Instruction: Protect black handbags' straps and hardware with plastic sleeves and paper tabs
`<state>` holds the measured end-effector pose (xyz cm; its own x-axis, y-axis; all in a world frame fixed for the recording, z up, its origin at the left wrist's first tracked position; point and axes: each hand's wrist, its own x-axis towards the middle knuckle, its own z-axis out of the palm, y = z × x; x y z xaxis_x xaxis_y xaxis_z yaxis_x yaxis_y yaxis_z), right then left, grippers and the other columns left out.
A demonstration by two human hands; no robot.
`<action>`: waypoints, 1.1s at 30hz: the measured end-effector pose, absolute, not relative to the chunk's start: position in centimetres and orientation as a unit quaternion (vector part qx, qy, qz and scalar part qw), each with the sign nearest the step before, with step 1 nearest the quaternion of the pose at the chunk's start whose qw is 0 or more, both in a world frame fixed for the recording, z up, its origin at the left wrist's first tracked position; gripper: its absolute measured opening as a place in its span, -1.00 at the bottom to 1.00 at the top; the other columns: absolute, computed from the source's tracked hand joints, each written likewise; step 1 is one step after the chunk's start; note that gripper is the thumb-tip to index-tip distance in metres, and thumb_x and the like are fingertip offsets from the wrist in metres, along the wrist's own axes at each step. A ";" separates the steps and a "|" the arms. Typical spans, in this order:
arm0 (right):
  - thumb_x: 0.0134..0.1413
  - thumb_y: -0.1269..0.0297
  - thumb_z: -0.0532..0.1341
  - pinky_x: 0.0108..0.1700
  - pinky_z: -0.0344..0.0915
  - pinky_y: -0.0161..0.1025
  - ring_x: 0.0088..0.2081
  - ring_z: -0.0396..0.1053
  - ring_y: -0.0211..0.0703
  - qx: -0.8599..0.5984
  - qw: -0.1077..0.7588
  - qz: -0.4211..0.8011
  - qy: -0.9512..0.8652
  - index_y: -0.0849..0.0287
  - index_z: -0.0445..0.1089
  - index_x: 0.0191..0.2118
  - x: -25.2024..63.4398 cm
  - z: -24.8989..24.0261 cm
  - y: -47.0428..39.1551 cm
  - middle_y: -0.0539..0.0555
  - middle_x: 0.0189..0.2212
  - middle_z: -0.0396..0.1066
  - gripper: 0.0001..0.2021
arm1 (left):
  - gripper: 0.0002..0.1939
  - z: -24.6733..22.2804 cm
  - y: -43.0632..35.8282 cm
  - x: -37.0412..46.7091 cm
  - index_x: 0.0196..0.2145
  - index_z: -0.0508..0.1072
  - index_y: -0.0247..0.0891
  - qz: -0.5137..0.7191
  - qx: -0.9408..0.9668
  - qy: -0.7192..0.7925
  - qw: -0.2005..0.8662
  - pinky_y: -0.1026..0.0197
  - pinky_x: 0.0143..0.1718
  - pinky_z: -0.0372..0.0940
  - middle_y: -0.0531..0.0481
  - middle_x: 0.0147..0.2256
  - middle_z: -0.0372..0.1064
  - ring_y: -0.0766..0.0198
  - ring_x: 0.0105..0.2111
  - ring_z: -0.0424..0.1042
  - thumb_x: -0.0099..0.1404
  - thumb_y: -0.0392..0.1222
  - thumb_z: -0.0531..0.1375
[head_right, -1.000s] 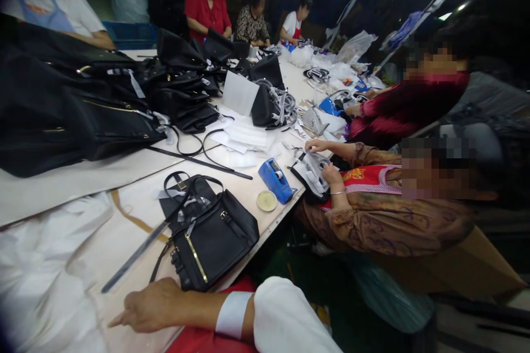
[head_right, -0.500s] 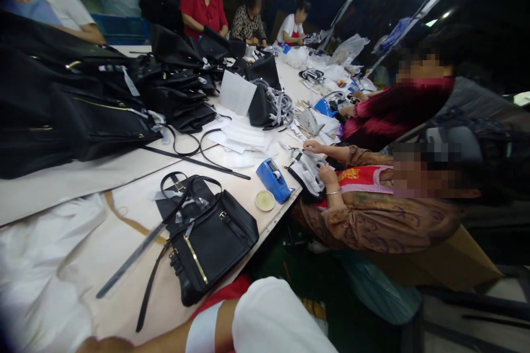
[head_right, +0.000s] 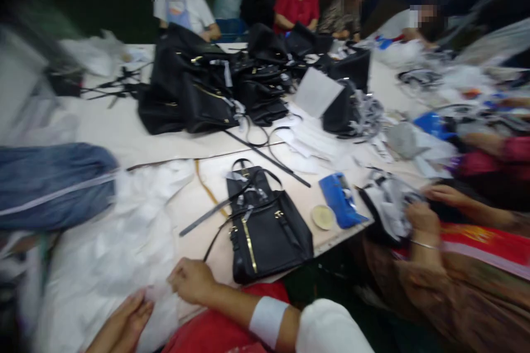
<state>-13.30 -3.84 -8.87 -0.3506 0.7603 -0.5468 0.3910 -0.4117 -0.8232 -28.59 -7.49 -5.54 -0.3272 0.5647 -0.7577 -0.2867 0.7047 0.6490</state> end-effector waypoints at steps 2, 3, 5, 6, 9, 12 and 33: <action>0.08 0.16 0.16 -0.39 0.29 -0.36 -0.40 0.38 -0.28 -0.532 0.182 0.636 -0.528 0.15 0.25 -0.17 -13.0 -8.4 -3.7 0.00 -0.36 0.39 -0.77 | -0.92 -5.7 -7.6 -29.2 -0.46 0.39 -0.23 0.424 0.008 0.671 0.608 0.29 -0.40 0.36 0.07 -0.42 0.41 0.36 -0.48 0.38 0.10 -0.34 0.24; 0.07 0.11 0.17 -0.41 0.29 -0.35 -0.39 0.37 -0.28 -0.530 0.183 0.657 -0.505 0.15 0.19 -0.09 -13.2 -8.5 -3.5 0.03 -0.30 0.37 -0.67 | -0.92 -5.8 -7.5 -29.4 -0.45 0.38 -0.24 0.452 -0.013 0.646 0.614 0.32 -0.38 0.36 0.07 -0.42 0.40 0.38 -0.46 0.38 0.12 -0.37 0.22; 0.03 -0.01 0.18 -0.47 0.27 -0.35 -0.40 0.36 -0.26 -0.510 0.169 0.716 -0.446 0.14 0.09 0.00 -13.9 -8.6 -3.2 0.05 -0.25 0.32 -0.51 | -0.90 -6.1 -7.3 -29.5 -0.41 0.38 -0.26 0.481 -0.027 0.627 0.612 0.34 -0.37 0.36 0.04 -0.38 0.41 0.40 -0.43 0.40 0.12 -0.40 0.21; -0.01 -0.05 0.20 -0.50 0.26 -0.36 -0.41 0.35 -0.26 -0.497 0.161 0.742 -0.421 0.14 0.08 0.00 -14.3 -8.5 -3.3 0.05 -0.26 0.31 -0.46 | -0.89 -6.2 -7.3 -29.2 -0.40 0.38 -0.27 0.497 -0.033 0.608 0.619 0.34 -0.36 0.36 0.02 -0.36 0.41 0.40 -0.41 0.41 0.12 -0.42 0.21; -0.07 -0.08 0.24 -0.50 0.25 -0.36 -0.43 0.33 -0.27 -0.457 0.165 0.778 -0.399 0.12 0.13 -0.01 -14.8 -8.1 -4.0 0.02 -0.30 0.30 -0.44 | -0.85 -6.6 -7.6 -28.4 -0.38 0.36 -0.29 0.529 -0.045 0.571 0.626 0.32 -0.35 0.39 0.00 -0.36 0.41 0.38 -0.42 0.42 0.09 -0.47 0.22; -0.13 -0.06 0.29 -0.44 0.27 -0.33 -0.40 0.33 -0.27 -0.474 0.171 0.745 -0.437 0.06 0.12 0.05 -14.6 -8.0 -4.4 0.01 -0.24 0.31 -0.36 | -0.85 -7.5 -7.6 -28.1 -0.39 0.36 -0.31 0.541 -0.040 0.584 0.604 0.34 -0.40 0.39 0.04 -0.43 0.37 0.40 -0.48 0.40 0.09 -0.46 0.23; 0.22 0.26 -0.01 -0.34 0.11 -0.31 -0.32 0.39 -0.15 -0.314 0.046 0.421 -0.850 0.16 0.32 -0.22 -12.1 -5.9 -4.2 0.09 -0.31 0.46 -0.80 | -0.73 -3.8 -5.0 -29.4 -0.15 0.40 -0.18 0.180 0.694 0.544 0.436 0.13 -0.02 0.18 -0.07 -0.16 0.40 0.17 -0.11 0.34 0.33 -0.10 -0.02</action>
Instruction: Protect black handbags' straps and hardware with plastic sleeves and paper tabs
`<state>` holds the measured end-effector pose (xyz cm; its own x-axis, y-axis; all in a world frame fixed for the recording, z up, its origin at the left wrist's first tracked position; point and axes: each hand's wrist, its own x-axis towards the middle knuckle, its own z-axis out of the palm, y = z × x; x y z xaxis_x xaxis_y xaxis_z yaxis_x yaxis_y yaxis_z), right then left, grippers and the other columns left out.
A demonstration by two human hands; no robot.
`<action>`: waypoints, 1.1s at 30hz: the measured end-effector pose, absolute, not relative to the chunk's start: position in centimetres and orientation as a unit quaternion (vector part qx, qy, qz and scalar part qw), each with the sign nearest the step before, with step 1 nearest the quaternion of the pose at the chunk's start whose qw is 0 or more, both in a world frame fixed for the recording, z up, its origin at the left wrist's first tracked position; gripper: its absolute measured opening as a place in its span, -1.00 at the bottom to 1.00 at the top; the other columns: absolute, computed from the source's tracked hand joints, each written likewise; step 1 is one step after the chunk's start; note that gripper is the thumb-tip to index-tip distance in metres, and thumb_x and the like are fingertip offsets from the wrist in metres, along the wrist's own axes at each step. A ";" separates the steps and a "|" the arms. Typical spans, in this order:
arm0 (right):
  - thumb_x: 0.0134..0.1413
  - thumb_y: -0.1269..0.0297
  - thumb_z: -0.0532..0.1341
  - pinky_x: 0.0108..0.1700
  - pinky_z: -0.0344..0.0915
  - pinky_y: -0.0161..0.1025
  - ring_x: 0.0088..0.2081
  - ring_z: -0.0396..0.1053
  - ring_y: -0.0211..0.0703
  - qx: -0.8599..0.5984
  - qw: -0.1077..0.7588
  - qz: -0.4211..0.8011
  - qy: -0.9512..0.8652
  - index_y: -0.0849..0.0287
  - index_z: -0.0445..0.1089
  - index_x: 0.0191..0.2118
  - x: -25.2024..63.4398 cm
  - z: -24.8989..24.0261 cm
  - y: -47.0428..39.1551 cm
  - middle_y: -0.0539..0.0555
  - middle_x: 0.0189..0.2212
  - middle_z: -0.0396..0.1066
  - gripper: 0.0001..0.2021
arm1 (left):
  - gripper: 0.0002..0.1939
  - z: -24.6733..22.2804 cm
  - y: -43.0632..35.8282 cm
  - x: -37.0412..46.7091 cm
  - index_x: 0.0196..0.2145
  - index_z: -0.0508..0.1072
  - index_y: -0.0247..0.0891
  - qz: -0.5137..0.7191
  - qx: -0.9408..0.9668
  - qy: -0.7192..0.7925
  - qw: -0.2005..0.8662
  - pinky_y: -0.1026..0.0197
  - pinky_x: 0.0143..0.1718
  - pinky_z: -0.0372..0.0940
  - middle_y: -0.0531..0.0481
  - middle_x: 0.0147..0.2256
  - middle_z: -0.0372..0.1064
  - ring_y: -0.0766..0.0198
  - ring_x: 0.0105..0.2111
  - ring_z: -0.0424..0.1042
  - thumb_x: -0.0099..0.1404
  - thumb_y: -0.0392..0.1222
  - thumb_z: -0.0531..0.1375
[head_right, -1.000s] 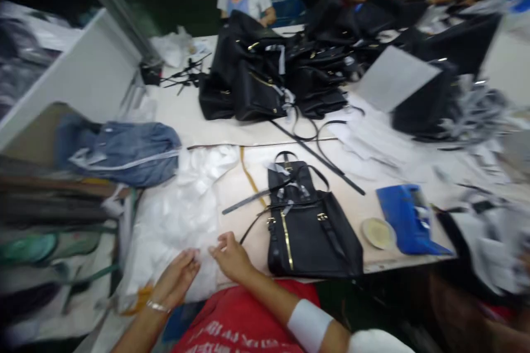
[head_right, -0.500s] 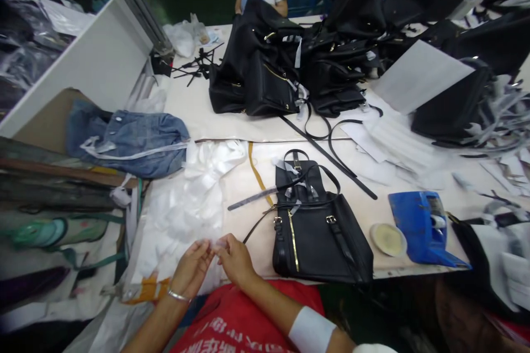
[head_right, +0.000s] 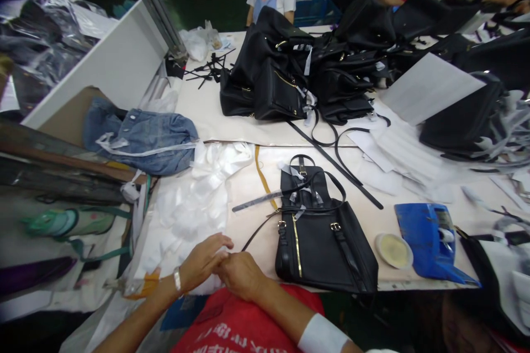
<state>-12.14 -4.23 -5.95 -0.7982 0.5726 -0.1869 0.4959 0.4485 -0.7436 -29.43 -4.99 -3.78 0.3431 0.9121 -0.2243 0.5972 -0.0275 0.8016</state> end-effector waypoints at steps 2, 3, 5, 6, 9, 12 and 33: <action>0.22 0.27 -0.01 -0.34 0.12 -0.32 -0.32 0.40 -0.16 -0.321 0.045 0.431 -0.842 0.17 0.30 -0.19 -11.6 -6.0 -4.0 0.09 -0.31 0.46 -0.81 | -0.63 -4.9 -4.2 -29.8 -0.30 0.43 -0.20 0.112 0.689 0.513 0.499 0.22 -0.22 0.22 -0.01 -0.38 0.43 0.24 -0.33 0.38 0.37 -0.07 -0.13; 0.22 0.27 -0.02 -0.34 0.12 -0.33 -0.34 0.39 -0.18 -0.348 0.050 0.441 -0.826 0.17 0.29 -0.21 -11.2 -6.1 -3.9 0.07 -0.34 0.46 -0.82 | -0.58 -5.5 -3.9 -30.1 -0.38 0.42 -0.21 0.085 0.679 0.509 0.523 0.26 -0.32 0.20 0.03 -0.48 0.39 0.27 -0.42 0.36 0.38 -0.06 -0.16; 0.25 0.25 -0.05 -0.36 0.11 -0.36 -0.39 0.38 -0.23 -0.409 0.062 0.465 -0.783 0.16 0.26 -0.28 -10.4 -6.6 -3.6 0.03 -0.43 0.45 -0.81 | -0.57 -6.5 -3.8 -31.1 -0.49 0.37 -0.24 0.050 0.660 0.508 0.551 0.29 -0.42 0.14 0.07 -0.59 0.33 0.31 -0.53 0.30 0.36 -0.02 -0.13; 0.26 0.25 -0.06 -0.38 0.11 -0.37 -0.43 0.36 -0.26 -0.433 0.066 0.474 -0.763 0.15 0.25 -0.33 -10.0 -6.8 -3.5 0.00 -0.47 0.43 -0.79 | -0.60 -6.8 -3.9 -31.7 -0.51 0.36 -0.24 0.043 0.652 0.514 0.556 0.30 -0.43 0.12 0.08 -0.59 0.33 0.33 -0.54 0.29 0.34 -0.02 -0.08; 0.26 0.24 -0.06 -0.39 0.09 -0.38 -0.48 0.33 -0.29 -0.476 0.076 0.487 -0.728 0.14 0.22 -0.39 -9.3 -7.7 -3.3 -0.04 -0.54 0.39 -0.77 | -0.77 -6.8 -4.0 -33.4 -0.44 0.36 -0.25 0.031 0.648 0.543 0.534 0.31 -0.40 0.11 0.09 -0.50 0.37 0.32 -0.46 0.31 0.28 -0.11 0.02; 0.25 0.24 -0.06 -0.41 0.09 -0.39 -0.50 0.32 -0.29 -0.490 0.081 0.492 -0.714 0.14 0.22 -0.38 -9.2 -8.2 -3.3 -0.05 -0.54 0.39 -0.78 | -0.89 -6.0 -3.6 -34.0 -0.39 0.37 -0.23 -0.007 0.685 0.581 0.439 0.26 -0.31 0.11 0.04 -0.41 0.38 0.26 -0.36 0.32 0.22 -0.22 0.06; 0.29 0.12 -0.12 -0.41 0.01 -0.33 -0.41 0.37 -0.20 -0.395 -0.017 0.387 -0.833 0.16 0.29 -0.27 -10.0 -5.2 -3.1 0.05 -0.43 0.45 -0.68 | -0.78 -5.2 -3.3 -30.0 -0.28 0.45 -0.23 0.215 0.503 0.494 0.675 0.18 -0.23 0.24 -0.01 -0.40 0.47 0.22 -0.36 0.41 0.12 -0.09 0.23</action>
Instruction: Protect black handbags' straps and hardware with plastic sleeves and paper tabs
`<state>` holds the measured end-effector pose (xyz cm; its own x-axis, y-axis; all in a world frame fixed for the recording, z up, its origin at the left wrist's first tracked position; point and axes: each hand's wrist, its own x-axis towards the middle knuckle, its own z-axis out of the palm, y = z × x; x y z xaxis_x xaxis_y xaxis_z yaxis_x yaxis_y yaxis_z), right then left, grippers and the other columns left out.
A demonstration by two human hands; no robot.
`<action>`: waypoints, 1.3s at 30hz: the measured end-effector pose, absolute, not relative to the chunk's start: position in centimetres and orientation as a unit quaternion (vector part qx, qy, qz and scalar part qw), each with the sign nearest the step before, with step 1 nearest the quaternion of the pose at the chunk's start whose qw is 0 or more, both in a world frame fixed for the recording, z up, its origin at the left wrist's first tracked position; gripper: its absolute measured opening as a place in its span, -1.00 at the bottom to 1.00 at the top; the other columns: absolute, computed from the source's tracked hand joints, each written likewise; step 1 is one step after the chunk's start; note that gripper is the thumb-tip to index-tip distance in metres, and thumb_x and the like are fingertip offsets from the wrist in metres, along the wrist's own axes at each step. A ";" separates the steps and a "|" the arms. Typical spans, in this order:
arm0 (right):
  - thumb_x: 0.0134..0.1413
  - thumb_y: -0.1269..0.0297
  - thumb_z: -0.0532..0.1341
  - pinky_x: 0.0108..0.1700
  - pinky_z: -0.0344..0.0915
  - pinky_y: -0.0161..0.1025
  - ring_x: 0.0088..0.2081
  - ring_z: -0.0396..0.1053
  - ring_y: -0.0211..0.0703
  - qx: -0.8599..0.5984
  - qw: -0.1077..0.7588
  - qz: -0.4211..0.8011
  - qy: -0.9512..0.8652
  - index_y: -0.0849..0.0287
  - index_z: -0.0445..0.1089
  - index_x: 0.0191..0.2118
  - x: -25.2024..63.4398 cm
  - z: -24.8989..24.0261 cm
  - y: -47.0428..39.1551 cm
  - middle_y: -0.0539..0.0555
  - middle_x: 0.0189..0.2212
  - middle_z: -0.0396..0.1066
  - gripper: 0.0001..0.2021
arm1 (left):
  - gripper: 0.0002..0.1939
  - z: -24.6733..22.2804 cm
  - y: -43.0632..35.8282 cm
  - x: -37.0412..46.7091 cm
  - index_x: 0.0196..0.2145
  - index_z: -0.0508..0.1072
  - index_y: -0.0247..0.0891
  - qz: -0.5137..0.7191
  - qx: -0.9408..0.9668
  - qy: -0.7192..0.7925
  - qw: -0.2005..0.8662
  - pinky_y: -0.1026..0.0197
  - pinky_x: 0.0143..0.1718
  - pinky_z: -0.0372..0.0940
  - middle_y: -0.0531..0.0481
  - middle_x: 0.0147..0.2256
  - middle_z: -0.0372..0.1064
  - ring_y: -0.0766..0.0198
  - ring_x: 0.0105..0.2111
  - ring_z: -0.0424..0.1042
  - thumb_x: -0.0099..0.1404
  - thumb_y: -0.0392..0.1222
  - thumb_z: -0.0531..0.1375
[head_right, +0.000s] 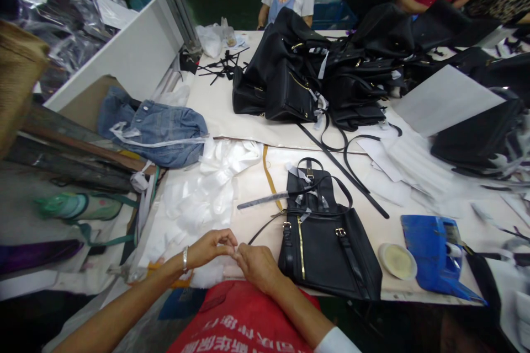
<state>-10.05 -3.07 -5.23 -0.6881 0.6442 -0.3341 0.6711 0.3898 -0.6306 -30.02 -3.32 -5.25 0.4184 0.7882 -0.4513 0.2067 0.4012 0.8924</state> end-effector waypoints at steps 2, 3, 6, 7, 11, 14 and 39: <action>0.29 0.11 -0.12 -0.41 0.02 -0.34 -0.43 0.38 -0.21 0.422 0.024 -0.386 0.820 0.16 0.29 -0.29 -10.2 -5.6 -2.4 0.05 -0.48 0.45 -0.67 | -0.75 -6.4 -3.3 -29.8 -0.31 0.43 -0.28 0.239 0.430 0.495 0.716 0.21 -0.29 0.23 -0.01 -0.40 0.46 0.26 -0.39 0.40 0.08 -0.09 0.27; 0.29 0.10 -0.12 -0.41 0.02 -0.34 -0.44 0.38 -0.22 0.433 0.025 -0.386 0.814 0.16 0.29 -0.29 -10.3 -5.8 -2.2 0.04 -0.49 0.44 -0.66 | -0.74 -6.9 -3.3 -29.7 -0.32 0.43 -0.29 0.250 0.404 0.491 0.730 0.22 -0.29 0.23 -0.01 -0.39 0.46 0.27 -0.38 0.39 0.06 -0.11 0.29; 0.29 0.08 -0.11 -0.40 0.02 -0.35 -0.44 0.38 -0.22 0.455 0.023 -0.385 0.803 0.16 0.30 -0.33 -10.5 -6.4 -1.4 0.02 -0.53 0.43 -0.65 | -0.76 -7.8 -3.3 -29.6 -0.35 0.42 -0.32 0.270 0.374 0.493 0.738 0.25 -0.32 0.21 -0.01 -0.41 0.44 0.31 -0.40 0.37 0.03 -0.15 0.30; 0.29 0.08 -0.10 -0.40 0.02 -0.35 -0.45 0.37 -0.23 0.455 0.025 -0.392 0.800 0.15 0.30 -0.34 -10.5 -6.6 -1.1 0.01 -0.55 0.43 -0.64 | -0.77 -8.0 -3.3 -29.6 -0.36 0.42 -0.32 0.274 0.374 0.502 0.730 0.26 -0.34 0.20 0.00 -0.42 0.43 0.31 -0.41 0.37 0.03 -0.16 0.30; 0.28 0.10 -0.07 -0.38 0.06 -0.33 -0.42 0.36 -0.22 0.450 0.027 -0.391 0.802 0.15 0.32 -0.31 -9.8 -7.0 0.7 0.01 -0.49 0.44 -0.68 | -0.79 -8.2 -3.0 -29.8 -0.42 0.42 -0.33 0.285 0.381 0.553 0.684 0.30 -0.42 0.14 0.06 -0.50 0.37 0.36 -0.49 0.30 0.03 -0.14 0.29; 0.21 0.21 0.06 -0.21 0.11 -0.23 -0.20 0.33 -0.06 0.426 0.025 -0.273 0.862 0.17 0.32 -0.18 -9.1 -7.3 2.3 0.13 -0.28 0.43 -0.82 | -0.81 -8.2 -2.9 -30.2 -0.45 0.43 -0.33 0.302 0.380 0.575 0.659 0.29 -0.41 0.13 0.07 -0.52 0.35 0.36 -0.50 0.27 0.06 -0.14 0.26; 0.27 0.07 -0.10 -0.40 0.00 -0.33 -0.40 0.36 -0.18 0.386 0.068 -0.361 0.846 0.08 0.39 -0.29 -4.2 -4.3 5.8 0.03 -0.48 0.42 -0.63 | -0.75 -7.8 -2.3 -30.6 -0.39 0.44 -0.30 0.349 0.367 0.616 0.603 0.27 -0.36 0.12 0.07 -0.49 0.33 0.33 -0.45 0.25 0.07 -0.05 0.23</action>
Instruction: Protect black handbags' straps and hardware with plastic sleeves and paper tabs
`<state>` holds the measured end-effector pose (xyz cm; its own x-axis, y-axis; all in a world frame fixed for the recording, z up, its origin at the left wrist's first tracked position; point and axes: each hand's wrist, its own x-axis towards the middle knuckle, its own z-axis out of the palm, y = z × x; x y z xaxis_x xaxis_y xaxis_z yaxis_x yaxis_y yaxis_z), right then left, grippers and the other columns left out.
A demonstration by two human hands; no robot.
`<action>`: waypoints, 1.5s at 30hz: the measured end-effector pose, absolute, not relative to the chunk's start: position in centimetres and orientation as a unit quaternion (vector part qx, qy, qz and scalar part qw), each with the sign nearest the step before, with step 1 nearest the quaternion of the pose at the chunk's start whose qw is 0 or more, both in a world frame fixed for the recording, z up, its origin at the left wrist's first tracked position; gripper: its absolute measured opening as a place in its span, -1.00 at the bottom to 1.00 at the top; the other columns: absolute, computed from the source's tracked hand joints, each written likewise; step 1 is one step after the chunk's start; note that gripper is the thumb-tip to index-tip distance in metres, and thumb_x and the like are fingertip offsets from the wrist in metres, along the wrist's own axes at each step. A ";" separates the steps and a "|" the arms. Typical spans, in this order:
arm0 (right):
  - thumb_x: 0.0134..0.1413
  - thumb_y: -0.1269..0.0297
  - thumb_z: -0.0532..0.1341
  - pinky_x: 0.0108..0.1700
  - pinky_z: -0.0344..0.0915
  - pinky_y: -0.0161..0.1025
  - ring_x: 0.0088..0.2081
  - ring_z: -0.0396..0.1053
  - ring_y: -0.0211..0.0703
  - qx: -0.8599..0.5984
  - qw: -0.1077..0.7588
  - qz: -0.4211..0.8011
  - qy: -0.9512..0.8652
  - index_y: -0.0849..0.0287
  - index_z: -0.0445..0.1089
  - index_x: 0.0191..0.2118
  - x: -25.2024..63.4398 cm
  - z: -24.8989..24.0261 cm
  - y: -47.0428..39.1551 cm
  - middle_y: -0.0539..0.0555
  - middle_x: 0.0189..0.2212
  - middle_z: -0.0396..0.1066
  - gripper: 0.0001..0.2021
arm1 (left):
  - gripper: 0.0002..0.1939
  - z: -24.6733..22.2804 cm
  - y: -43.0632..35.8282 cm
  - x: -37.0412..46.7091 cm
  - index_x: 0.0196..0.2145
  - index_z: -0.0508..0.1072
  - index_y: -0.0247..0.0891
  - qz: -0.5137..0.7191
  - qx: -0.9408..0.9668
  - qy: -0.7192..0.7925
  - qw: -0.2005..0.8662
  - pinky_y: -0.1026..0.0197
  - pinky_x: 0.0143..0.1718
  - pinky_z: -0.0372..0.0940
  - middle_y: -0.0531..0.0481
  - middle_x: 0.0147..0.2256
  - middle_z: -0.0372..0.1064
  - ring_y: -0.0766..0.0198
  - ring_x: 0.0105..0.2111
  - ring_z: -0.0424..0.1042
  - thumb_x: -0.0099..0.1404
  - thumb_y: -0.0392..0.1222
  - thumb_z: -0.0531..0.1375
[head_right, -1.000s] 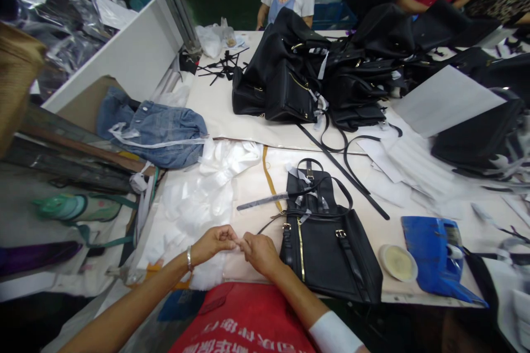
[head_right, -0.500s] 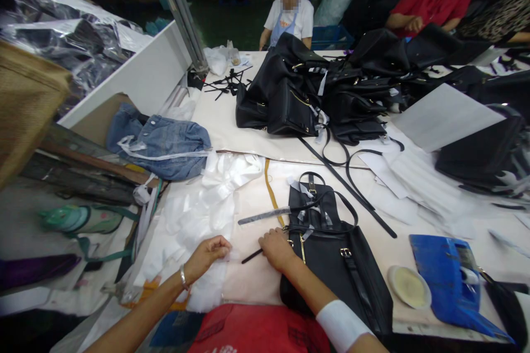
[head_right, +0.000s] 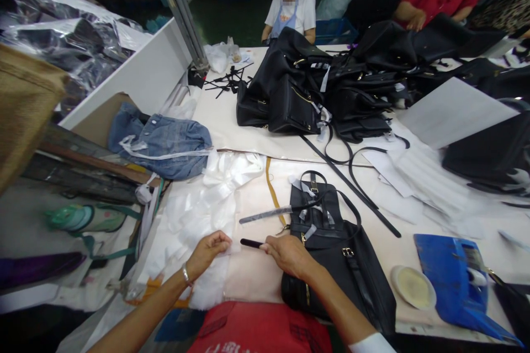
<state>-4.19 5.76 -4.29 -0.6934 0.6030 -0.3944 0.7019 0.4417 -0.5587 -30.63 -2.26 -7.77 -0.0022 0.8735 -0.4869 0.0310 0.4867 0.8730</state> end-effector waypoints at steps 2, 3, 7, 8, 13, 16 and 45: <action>0.26 0.07 -0.09 -0.39 0.00 -0.33 -0.40 0.36 -0.18 0.380 0.066 -0.362 0.849 0.08 0.40 -0.30 -4.4 -4.3 5.7 0.04 -0.49 0.42 -0.63 | -0.76 -7.6 -2.2 -30.4 -0.39 0.44 -0.30 0.349 0.371 0.617 0.599 0.27 -0.36 0.12 0.07 -0.49 0.33 0.32 -0.45 0.25 0.08 -0.05 0.23; 0.26 0.07 -0.09 -0.40 0.00 -0.33 -0.41 0.35 -0.18 0.377 0.065 -0.361 0.851 0.09 0.40 -0.30 -4.4 -4.2 5.6 0.04 -0.49 0.43 -0.63 | -0.76 -7.5 -2.2 -30.3 -0.39 0.44 -0.30 0.348 0.374 0.617 0.598 0.27 -0.36 0.12 0.07 -0.49 0.33 0.32 -0.45 0.25 0.08 -0.05 0.23; 0.26 0.06 -0.09 -0.41 -0.03 -0.32 -0.42 0.35 -0.17 0.370 0.065 -0.356 0.856 0.10 0.40 -0.33 -4.5 -3.8 5.4 0.04 -0.50 0.43 -0.61 | -0.77 -7.4 -2.2 -30.2 -0.40 0.43 -0.31 0.345 0.386 0.612 0.598 0.27 -0.37 0.11 0.07 -0.49 0.33 0.33 -0.46 0.24 0.11 -0.06 0.22; 0.26 0.06 -0.09 -0.42 -0.03 -0.32 -0.42 0.36 -0.17 0.370 0.065 -0.354 0.856 0.10 0.40 -0.33 -4.5 -3.7 5.4 0.05 -0.50 0.43 -0.61 | -0.78 -7.4 -2.3 -30.1 -0.40 0.42 -0.31 0.346 0.388 0.609 0.599 0.27 -0.36 0.11 0.07 -0.49 0.33 0.33 -0.45 0.24 0.12 -0.07 0.21; 0.26 0.03 -0.09 -0.44 -0.05 -0.31 -0.45 0.35 -0.18 0.351 0.073 -0.351 0.865 0.10 0.42 -0.35 -4.9 -3.3 5.4 0.05 -0.52 0.43 -0.58 | -0.82 -7.3 -2.3 -29.6 -0.39 0.41 -0.30 0.342 0.412 0.597 0.597 0.27 -0.34 0.12 0.06 -0.47 0.34 0.31 -0.43 0.27 0.16 -0.11 0.18; 0.25 -0.01 -0.09 -0.46 -0.07 -0.29 -0.45 0.38 -0.14 0.340 0.088 -0.331 0.876 0.12 0.43 -0.34 -5.4 -3.3 5.5 0.09 -0.53 0.44 -0.56 | -0.83 -7.1 -2.4 -29.1 -0.38 0.40 -0.29 0.323 0.443 0.598 0.584 0.27 -0.36 0.13 0.07 -0.47 0.34 0.30 -0.43 0.28 0.19 -0.12 0.15; 0.23 -0.06 -0.08 -0.46 -0.04 -0.33 -0.39 0.41 -0.12 0.334 0.106 -0.325 0.879 0.17 0.43 -0.32 -3.4 -2.7 5.6 0.12 -0.47 0.47 -0.53 | -0.68 -6.7 -0.7 -26.2 -0.28 0.42 -0.33 0.271 0.380 0.521 0.715 0.33 -0.47 0.00 0.15 -0.50 0.18 0.43 -0.49 0.14 -0.03 -0.24 0.34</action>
<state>-3.36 5.62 -2.67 -0.7543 0.5182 -0.4031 0.6558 0.5661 -0.4995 -26.23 -0.73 -6.74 0.3095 0.7833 -0.5391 0.0085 0.5646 0.8253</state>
